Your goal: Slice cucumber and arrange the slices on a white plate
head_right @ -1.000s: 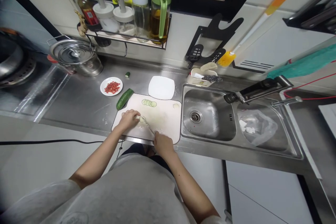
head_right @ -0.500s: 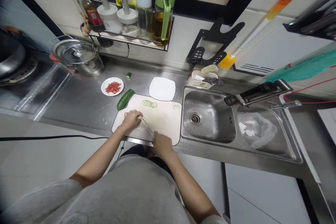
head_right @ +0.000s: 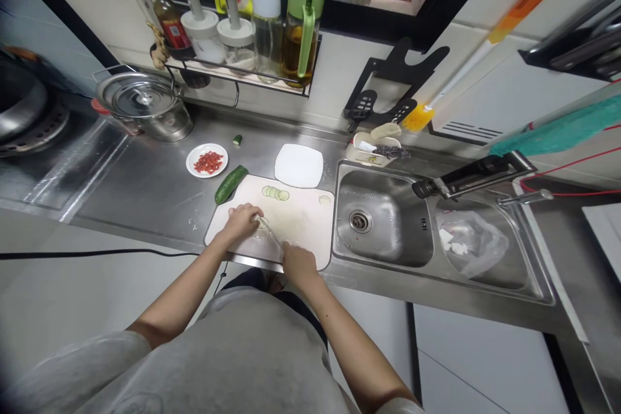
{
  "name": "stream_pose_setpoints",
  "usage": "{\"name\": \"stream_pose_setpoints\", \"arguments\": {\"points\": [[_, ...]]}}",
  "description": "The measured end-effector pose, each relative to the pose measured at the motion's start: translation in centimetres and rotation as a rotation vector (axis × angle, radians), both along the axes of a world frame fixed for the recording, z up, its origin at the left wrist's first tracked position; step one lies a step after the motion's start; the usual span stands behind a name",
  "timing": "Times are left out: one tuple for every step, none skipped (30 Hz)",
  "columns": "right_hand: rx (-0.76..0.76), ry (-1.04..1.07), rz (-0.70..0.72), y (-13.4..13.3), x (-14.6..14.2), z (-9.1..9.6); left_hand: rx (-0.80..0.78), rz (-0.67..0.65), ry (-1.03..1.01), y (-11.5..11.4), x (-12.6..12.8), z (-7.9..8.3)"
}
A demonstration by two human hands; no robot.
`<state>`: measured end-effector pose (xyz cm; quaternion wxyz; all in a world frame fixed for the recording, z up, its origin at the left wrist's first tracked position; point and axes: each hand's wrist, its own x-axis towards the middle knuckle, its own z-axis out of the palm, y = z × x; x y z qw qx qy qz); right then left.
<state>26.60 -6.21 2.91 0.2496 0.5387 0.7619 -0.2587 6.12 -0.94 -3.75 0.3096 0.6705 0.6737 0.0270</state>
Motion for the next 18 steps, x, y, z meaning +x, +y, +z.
{"name": "stream_pose_setpoints", "arguments": {"points": [[-0.015,-0.001,0.002,0.1,0.0,0.0,-0.005,0.003,0.002,0.0,0.0,0.0],[-0.026,0.001,0.003,0.3,-0.1,0.0,-0.006,0.005,0.004,0.0,0.1,0.0],[-0.036,0.004,0.003,0.4,-0.1,0.1,-0.004,0.007,0.005,0.1,0.1,0.0],[-0.043,0.010,0.002,0.5,-0.1,0.1,0.000,0.009,0.005,0.0,0.1,0.0],[-0.051,0.016,-0.002,0.6,-0.2,0.2,0.004,0.011,0.006,0.0,0.1,0.0],[-0.060,0.017,-0.008,0.6,-0.2,0.2,0.005,0.012,0.006,0.0,0.2,0.1],[-0.069,0.015,-0.016,0.6,-0.3,0.3,0.004,0.012,0.007,0.0,0.2,0.1],[-0.076,0.011,-0.023,0.7,-0.3,0.4,0.002,0.011,0.008,0.0,0.2,0.1],[-0.078,0.007,-0.029,0.6,-0.4,0.5,-0.001,0.010,0.011,0.0,0.2,0.2],[-0.076,0.003,-0.033,0.6,-0.5,0.7,-0.002,0.009,0.015,0.0,0.2,0.2],[-0.074,0.000,-0.036,0.5,-0.5,0.8,-0.002,0.006,0.019,0.1,0.2,0.3],[-0.074,-0.003,-0.038,0.4,-0.5,0.9,-0.003,0.004,0.025,0.1,0.2,0.4],[-0.077,-0.008,-0.041,0.3,-0.5,1.0,-0.004,0.001,0.030,0.1,0.3,0.4],[-0.084,-0.013,-0.046,0.1,-0.5,1.1,-0.006,-0.002,0.035,0.2,0.3,0.5],[-0.090,-0.017,-0.050,-0.1,-0.4,1.1,-0.006,-0.005,0.039,0.2,0.3,0.5],[-0.092,-0.019,-0.052,-0.2,-0.2,1.1,-0.005,-0.007,0.043,0.2,0.3,0.5],[-0.090,-0.019,-0.054,-0.4,-0.1,1.1,-0.001,-0.007,0.048,0.1,0.3,0.6],[-0.084,-0.018,-0.056,-0.6,0.1,1.1,0.006,-0.003,0.053,0.1,0.4,0.6]]}}
